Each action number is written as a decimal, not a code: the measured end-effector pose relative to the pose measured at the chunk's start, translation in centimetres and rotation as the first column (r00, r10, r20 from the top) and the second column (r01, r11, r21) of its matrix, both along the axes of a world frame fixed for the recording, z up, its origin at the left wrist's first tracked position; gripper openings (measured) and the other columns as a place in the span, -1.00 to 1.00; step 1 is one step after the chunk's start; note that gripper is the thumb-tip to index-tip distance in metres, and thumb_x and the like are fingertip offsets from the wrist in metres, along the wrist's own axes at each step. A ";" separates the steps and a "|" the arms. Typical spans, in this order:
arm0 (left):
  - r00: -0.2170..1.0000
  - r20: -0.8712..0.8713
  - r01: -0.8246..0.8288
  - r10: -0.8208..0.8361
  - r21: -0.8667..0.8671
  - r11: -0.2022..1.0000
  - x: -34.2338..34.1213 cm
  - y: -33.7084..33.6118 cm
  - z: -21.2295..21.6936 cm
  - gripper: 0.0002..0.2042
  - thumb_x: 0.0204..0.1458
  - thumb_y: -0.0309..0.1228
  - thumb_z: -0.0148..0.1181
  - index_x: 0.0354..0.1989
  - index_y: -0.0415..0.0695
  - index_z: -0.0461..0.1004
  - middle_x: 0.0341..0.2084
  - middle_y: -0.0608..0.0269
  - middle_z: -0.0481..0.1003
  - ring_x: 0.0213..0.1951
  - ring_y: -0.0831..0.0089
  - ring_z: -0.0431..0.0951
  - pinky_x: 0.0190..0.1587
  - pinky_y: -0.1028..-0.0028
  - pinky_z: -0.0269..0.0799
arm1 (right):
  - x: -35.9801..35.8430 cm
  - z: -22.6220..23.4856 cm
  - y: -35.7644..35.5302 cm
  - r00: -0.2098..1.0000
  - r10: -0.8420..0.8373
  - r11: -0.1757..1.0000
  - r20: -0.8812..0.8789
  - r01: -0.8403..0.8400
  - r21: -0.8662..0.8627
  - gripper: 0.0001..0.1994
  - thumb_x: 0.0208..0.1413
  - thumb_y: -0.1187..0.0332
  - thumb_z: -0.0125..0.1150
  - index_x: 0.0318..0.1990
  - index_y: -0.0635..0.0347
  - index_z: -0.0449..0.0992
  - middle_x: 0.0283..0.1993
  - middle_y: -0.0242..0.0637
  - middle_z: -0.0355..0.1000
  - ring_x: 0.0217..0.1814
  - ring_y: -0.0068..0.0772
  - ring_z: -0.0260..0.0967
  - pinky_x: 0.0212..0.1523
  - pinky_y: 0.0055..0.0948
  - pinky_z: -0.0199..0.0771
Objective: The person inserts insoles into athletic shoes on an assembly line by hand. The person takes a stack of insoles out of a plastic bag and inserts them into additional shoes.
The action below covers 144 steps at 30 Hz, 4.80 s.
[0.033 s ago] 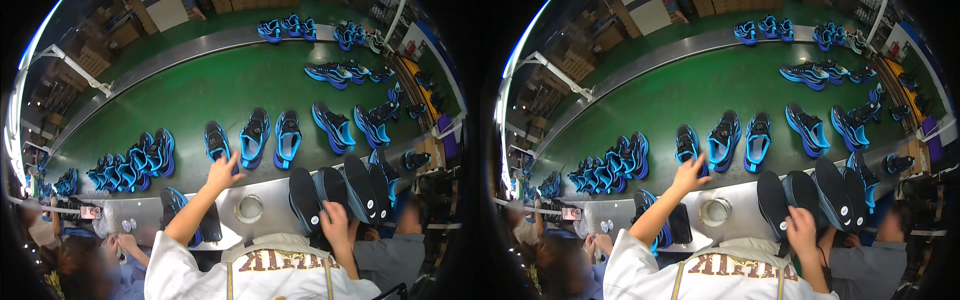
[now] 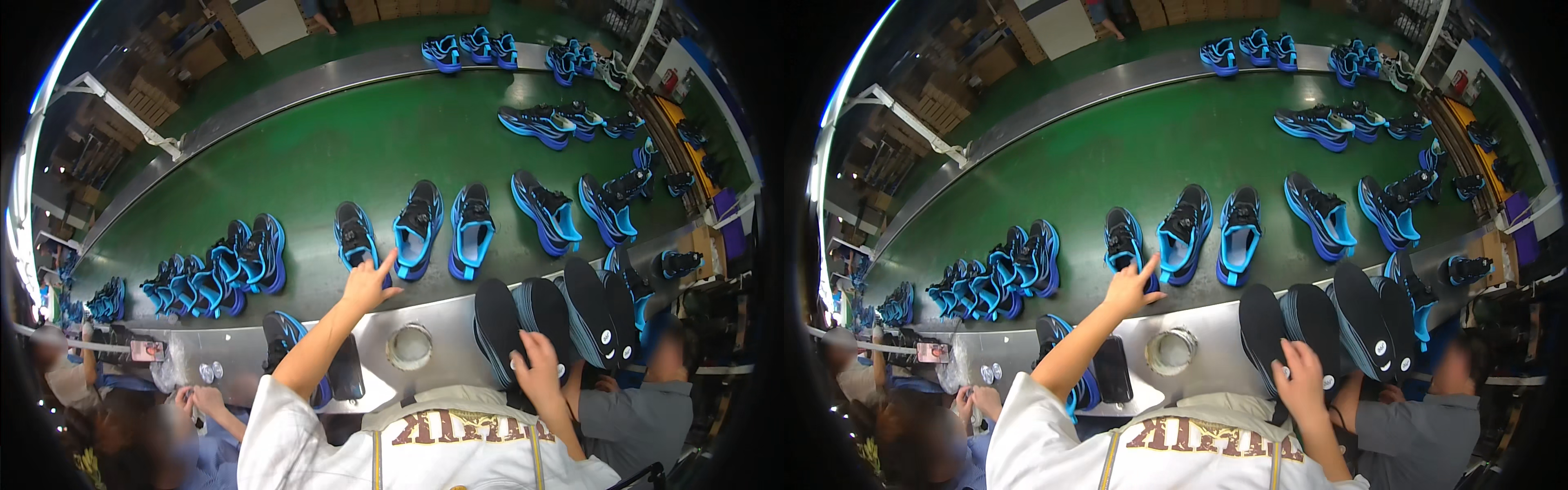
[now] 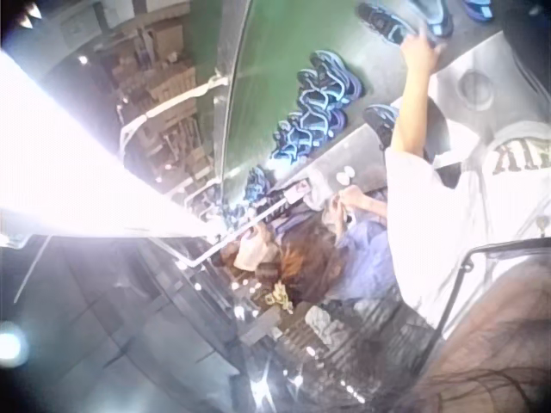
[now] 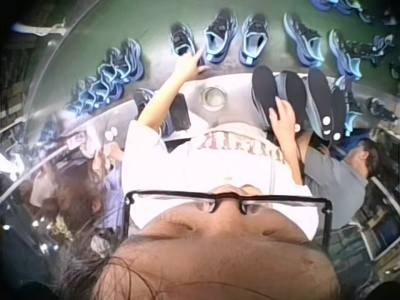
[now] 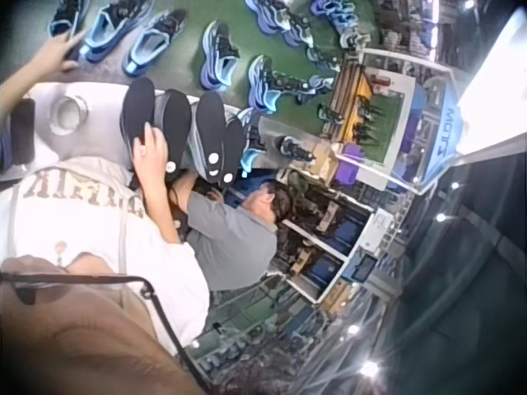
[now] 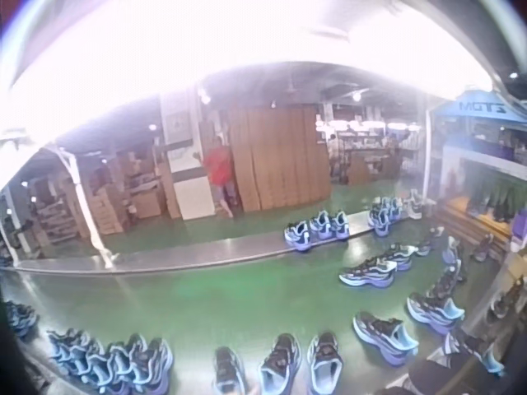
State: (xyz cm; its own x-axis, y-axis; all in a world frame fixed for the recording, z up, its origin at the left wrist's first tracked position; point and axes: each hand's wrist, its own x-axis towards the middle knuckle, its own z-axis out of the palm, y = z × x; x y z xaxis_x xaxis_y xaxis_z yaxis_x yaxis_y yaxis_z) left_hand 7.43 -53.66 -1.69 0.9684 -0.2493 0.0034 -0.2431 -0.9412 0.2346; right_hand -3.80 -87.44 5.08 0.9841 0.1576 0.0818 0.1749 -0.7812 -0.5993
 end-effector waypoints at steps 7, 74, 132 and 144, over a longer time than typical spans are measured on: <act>0.952 -0.254 0.131 -0.173 -0.173 0.976 6.3 -3.4 -2.8 -0.72 -0.17 -0.29 0.06 -0.24 -0.06 0.30 -0.42 -0.20 0.33 -0.42 -0.04 0.42 -0.36 0.19 0.37 | 0.2 -3.6 2.3 0.845 -0.236 0.963 -0.480 0.136 -0.233 -0.50 -0.31 0.27 0.27 -0.20 0.30 0.20 -0.01 0.16 0.12 0.00 0.08 0.12 -0.04 -0.28 0.18; 0.892 -0.337 -0.439 0.301 -0.804 0.401 10.8 -3.1 -2.9 -0.67 -0.02 -0.22 -0.02 -0.64 -0.24 0.27 -0.84 0.27 0.18 -0.69 0.62 0.11 -0.63 0.52 0.10 | 23.2 -9.7 17.8 0.707 0.568 0.481 -0.421 -0.700 -0.528 -0.77 -0.06 0.38 -0.14 -0.34 0.18 0.47 -0.15 -0.13 0.28 -0.12 -0.20 0.23 -0.17 -0.38 0.28; 0.935 0.300 -0.030 0.191 -0.468 0.883 11.1 -9.7 1.7 -0.42 -0.30 -0.39 0.16 0.01 -0.11 0.13 -0.31 0.14 0.32 -0.43 0.34 0.34 -0.42 0.40 0.29 | 3.1 1.8 -13.9 0.890 -0.368 0.923 -0.270 0.313 -0.224 -0.46 -0.30 0.41 0.27 -0.07 0.31 0.23 -0.03 0.09 0.20 0.03 0.00 0.15 -0.01 -0.33 0.17; 0.852 -0.406 -0.506 0.330 -0.801 0.320 13.5 -8.2 -2.7 -0.58 -0.04 -0.13 0.01 -0.26 -0.33 0.40 -0.47 0.26 0.43 -0.38 0.59 0.35 -0.29 0.60 0.24 | 22.7 4.7 2.0 0.728 0.381 0.909 -0.569 -0.183 0.374 -0.80 -0.23 0.33 0.18 -0.50 0.31 0.51 -0.58 -0.25 0.41 -0.56 -0.52 0.32 -0.49 -0.55 0.32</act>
State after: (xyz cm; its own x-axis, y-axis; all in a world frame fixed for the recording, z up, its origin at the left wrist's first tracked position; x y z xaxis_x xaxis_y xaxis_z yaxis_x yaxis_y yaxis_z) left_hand 20.98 -61.88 -4.38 0.9508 0.2430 -0.1922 0.2375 -0.1731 0.9558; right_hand 18.95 -85.41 9.73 0.7418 0.5048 -0.4415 -0.1252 -0.5425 -0.8306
